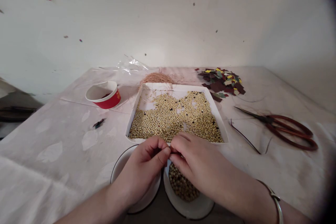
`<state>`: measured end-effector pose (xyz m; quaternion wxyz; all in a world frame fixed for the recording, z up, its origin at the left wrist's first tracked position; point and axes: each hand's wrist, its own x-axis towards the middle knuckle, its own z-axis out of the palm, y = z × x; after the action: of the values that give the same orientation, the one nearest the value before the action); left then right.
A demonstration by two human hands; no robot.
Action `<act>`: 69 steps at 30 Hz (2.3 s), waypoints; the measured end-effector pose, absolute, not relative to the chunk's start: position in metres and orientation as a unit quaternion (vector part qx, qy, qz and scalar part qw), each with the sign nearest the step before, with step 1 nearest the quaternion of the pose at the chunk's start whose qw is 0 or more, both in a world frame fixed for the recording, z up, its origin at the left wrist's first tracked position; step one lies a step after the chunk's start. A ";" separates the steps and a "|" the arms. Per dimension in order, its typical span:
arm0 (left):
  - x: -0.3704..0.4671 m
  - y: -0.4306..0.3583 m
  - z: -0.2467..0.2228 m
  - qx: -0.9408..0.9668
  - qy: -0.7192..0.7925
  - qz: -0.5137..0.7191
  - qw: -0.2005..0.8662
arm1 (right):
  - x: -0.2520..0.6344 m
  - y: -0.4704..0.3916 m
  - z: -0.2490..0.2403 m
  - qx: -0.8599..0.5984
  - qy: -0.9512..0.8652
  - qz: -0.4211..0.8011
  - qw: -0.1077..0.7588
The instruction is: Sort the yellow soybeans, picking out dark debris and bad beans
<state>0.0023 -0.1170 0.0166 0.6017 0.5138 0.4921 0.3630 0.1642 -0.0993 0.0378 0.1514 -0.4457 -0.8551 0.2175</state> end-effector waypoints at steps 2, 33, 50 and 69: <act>0.001 -0.117 0.016 0.514 0.492 0.357 0.605 | 0.164 -0.099 0.038 -0.444 -0.860 0.206 0.147; 0.005 -0.117 0.017 0.514 0.490 0.372 0.598 | 0.164 -0.098 0.036 -0.436 -0.858 0.228 0.149; 0.005 -0.117 0.016 0.512 0.480 0.382 0.601 | 0.165 -0.098 0.035 -0.430 -0.862 0.215 0.158; 0.005 -0.117 0.018 0.526 0.494 0.364 0.589 | 0.166 -0.098 0.032 -0.427 -0.862 0.210 0.173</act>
<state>0.0055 -0.1167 0.0184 0.5887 0.5260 0.4941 0.3642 0.1657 -0.0981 0.0320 0.1729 -0.4271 -0.8624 0.2096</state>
